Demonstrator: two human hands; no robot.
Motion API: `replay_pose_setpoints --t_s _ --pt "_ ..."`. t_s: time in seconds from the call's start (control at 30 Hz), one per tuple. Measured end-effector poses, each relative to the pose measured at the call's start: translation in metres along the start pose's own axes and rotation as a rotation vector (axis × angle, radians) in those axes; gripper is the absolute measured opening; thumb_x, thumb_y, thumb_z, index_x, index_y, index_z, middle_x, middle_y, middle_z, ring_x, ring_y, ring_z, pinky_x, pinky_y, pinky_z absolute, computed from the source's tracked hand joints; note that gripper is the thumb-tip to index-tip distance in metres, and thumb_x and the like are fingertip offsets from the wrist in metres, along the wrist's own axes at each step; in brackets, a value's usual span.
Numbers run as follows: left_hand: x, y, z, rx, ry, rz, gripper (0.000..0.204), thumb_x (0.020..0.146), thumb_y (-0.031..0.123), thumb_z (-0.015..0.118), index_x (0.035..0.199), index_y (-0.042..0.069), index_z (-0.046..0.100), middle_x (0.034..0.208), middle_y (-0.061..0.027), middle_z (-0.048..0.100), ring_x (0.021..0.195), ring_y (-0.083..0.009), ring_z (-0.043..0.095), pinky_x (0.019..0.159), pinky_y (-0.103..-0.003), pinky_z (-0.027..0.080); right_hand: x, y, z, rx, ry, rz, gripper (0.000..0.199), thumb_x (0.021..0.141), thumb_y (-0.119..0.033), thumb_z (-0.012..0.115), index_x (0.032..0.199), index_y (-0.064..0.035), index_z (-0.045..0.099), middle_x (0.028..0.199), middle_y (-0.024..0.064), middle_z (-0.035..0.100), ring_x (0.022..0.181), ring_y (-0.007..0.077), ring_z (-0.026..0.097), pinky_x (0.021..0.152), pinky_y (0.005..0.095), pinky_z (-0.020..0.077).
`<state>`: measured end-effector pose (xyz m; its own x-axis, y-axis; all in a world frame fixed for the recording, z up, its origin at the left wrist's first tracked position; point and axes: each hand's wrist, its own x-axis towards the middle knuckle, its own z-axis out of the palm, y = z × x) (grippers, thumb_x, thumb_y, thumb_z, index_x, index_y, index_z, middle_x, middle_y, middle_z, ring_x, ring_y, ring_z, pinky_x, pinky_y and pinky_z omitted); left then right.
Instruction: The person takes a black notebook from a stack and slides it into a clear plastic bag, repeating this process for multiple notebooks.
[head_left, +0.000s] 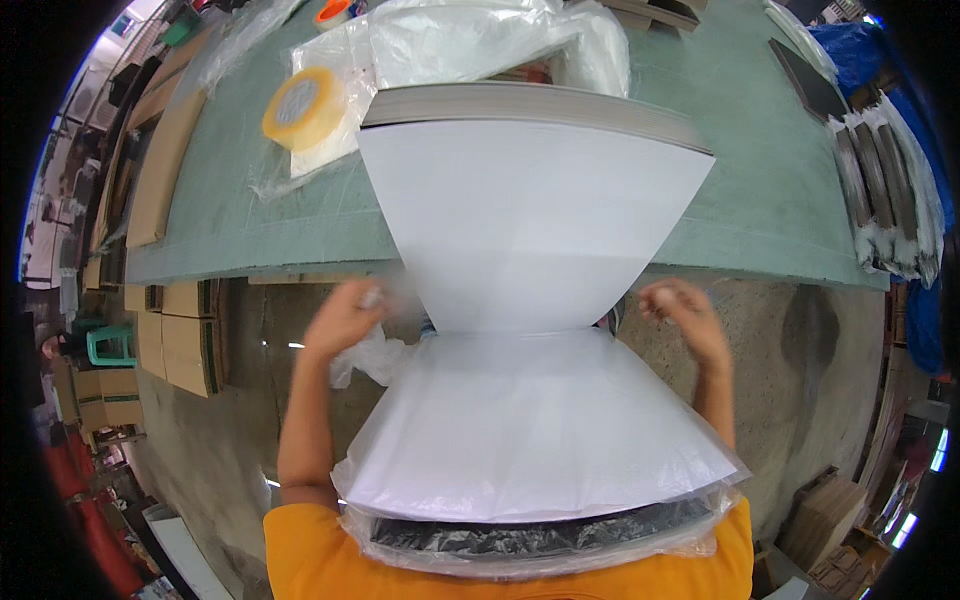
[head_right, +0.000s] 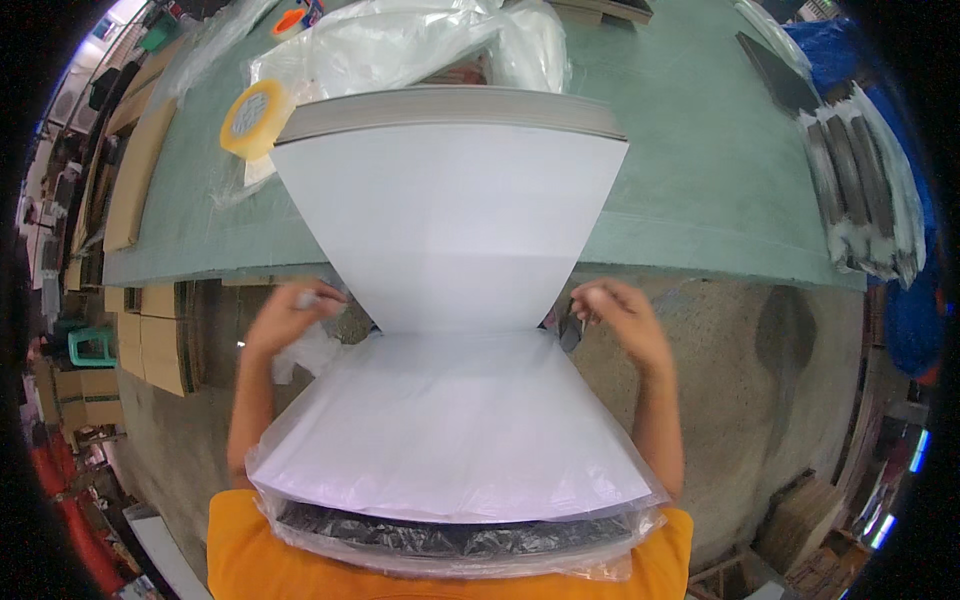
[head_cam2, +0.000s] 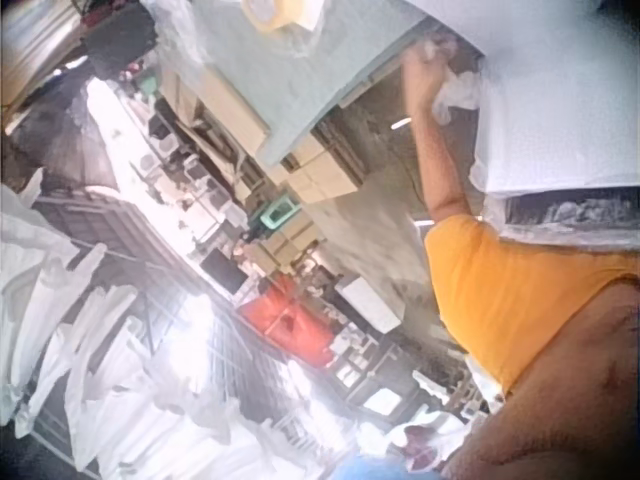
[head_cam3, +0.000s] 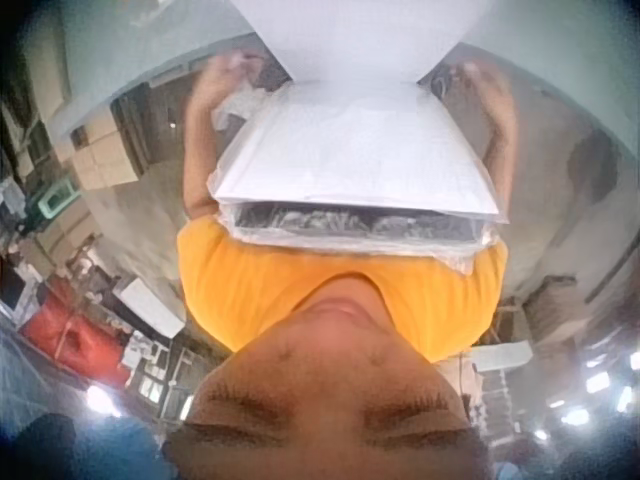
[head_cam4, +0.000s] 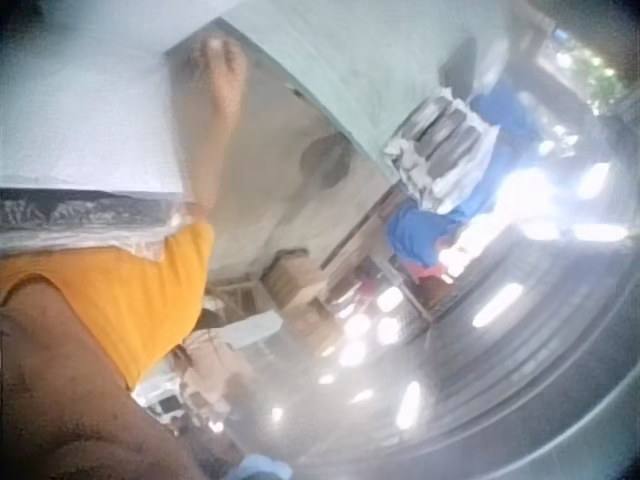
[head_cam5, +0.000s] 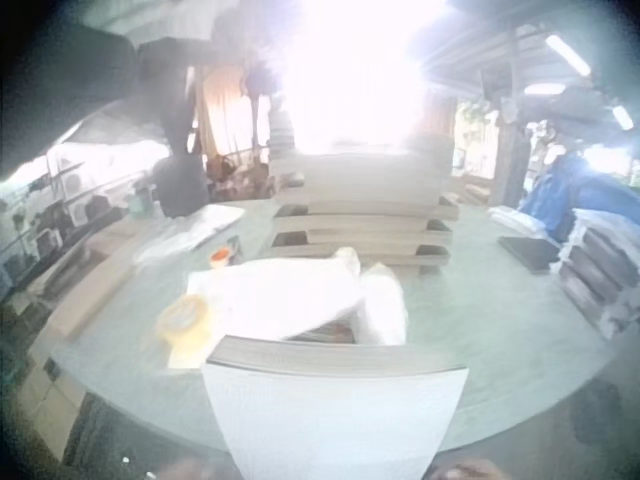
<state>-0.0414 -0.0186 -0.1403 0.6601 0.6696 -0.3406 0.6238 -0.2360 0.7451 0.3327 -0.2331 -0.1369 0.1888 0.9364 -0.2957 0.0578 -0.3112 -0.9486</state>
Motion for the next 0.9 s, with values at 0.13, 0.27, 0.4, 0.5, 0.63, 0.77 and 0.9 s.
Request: replay_pose_setpoints --t_s 0.13,0.27,0.4,0.5,0.63,0.77,0.9 --pt "-0.042 0.119 -0.041 -0.175 -0.905 0.576 0.023 0.073 0.009 0.054 0.096 0.004 0.057 0.081 -0.0099 0.055 0.068 -0.0252 0.055 0.062 -0.031 0.046 -0.028 -0.078 0.038 0.258 -1.111 -0.594 0.052 0.087 -0.039 0.041 0.114 0.0049 0.046 0.113 0.0232 0.047 0.112 0.0318 0.042 0.094 0.0438 0.0313" --pt "-0.049 0.108 0.041 -0.126 -0.901 0.448 0.029 0.073 0.008 0.053 0.101 0.004 0.049 0.094 -0.0121 0.052 0.086 -0.0300 0.053 0.078 -0.038 0.042 -0.040 -0.056 0.097 -0.262 -1.175 -0.368 0.060 0.089 -0.042 0.033 0.131 -0.0013 0.023 0.137 0.0182 0.021 0.126 0.0321 0.021 0.100 0.0492 0.0168" --pt "-0.010 0.000 0.128 0.043 -0.421 0.245 0.021 0.071 0.007 0.055 0.092 0.003 0.051 0.091 -0.0138 0.055 0.085 -0.0295 0.054 0.073 -0.037 0.043 -0.015 0.064 0.106 -0.615 -0.837 -0.161 0.060 0.088 -0.047 0.031 0.132 -0.0069 0.025 0.138 0.0164 0.018 0.128 0.0309 0.017 0.102 0.0475 0.0103" --pt "0.033 -0.035 0.157 0.051 -0.248 0.338 0.014 0.074 0.009 0.055 0.086 0.002 0.053 0.082 -0.0136 0.058 0.074 -0.0291 0.056 0.065 -0.036 0.044 0.010 0.082 0.116 -0.755 -0.662 -0.103 0.063 0.086 -0.050 0.033 0.130 -0.0040 0.030 0.134 0.0190 0.027 0.126 0.0302 0.022 0.102 0.0434 0.0169" --pt "0.058 0.071 0.132 -0.123 -0.150 0.455 0.014 0.081 0.014 0.051 0.081 0.001 0.054 0.071 -0.0123 0.057 0.063 -0.0245 0.055 0.059 -0.032 0.044 0.053 0.060 0.119 -0.277 -0.714 -0.080 0.059 0.082 -0.044 0.050 0.118 0.0022 0.044 0.114 0.0202 0.049 0.104 0.0225 0.049 0.086 0.0309 0.0380" --pt "0.065 0.131 0.062 -0.278 0.164 0.474 0.036 0.089 0.031 0.042 0.079 0.000 0.055 0.062 -0.0049 0.052 0.057 -0.0136 0.051 0.054 -0.028 0.042 0.055 -0.022 0.101 0.146 -0.457 0.052 0.036 0.077 -0.024 0.062 0.100 0.0027 0.055 0.090 0.0104 0.060 0.082 0.0131 0.054 0.074 0.0269 0.0423" --pt "0.046 0.145 -0.012 -0.578 0.119 0.134 0.040 0.088 0.036 0.042 0.077 0.000 0.054 0.068 -0.0042 0.052 0.061 -0.0126 0.049 0.057 -0.025 0.041 0.043 -0.050 0.069 -0.101 -0.718 -0.085 0.025 0.070 -0.015 0.068 0.086 0.0012 0.057 0.081 0.0051 0.061 0.076 0.0111 0.053 0.070 0.0260 0.0432"
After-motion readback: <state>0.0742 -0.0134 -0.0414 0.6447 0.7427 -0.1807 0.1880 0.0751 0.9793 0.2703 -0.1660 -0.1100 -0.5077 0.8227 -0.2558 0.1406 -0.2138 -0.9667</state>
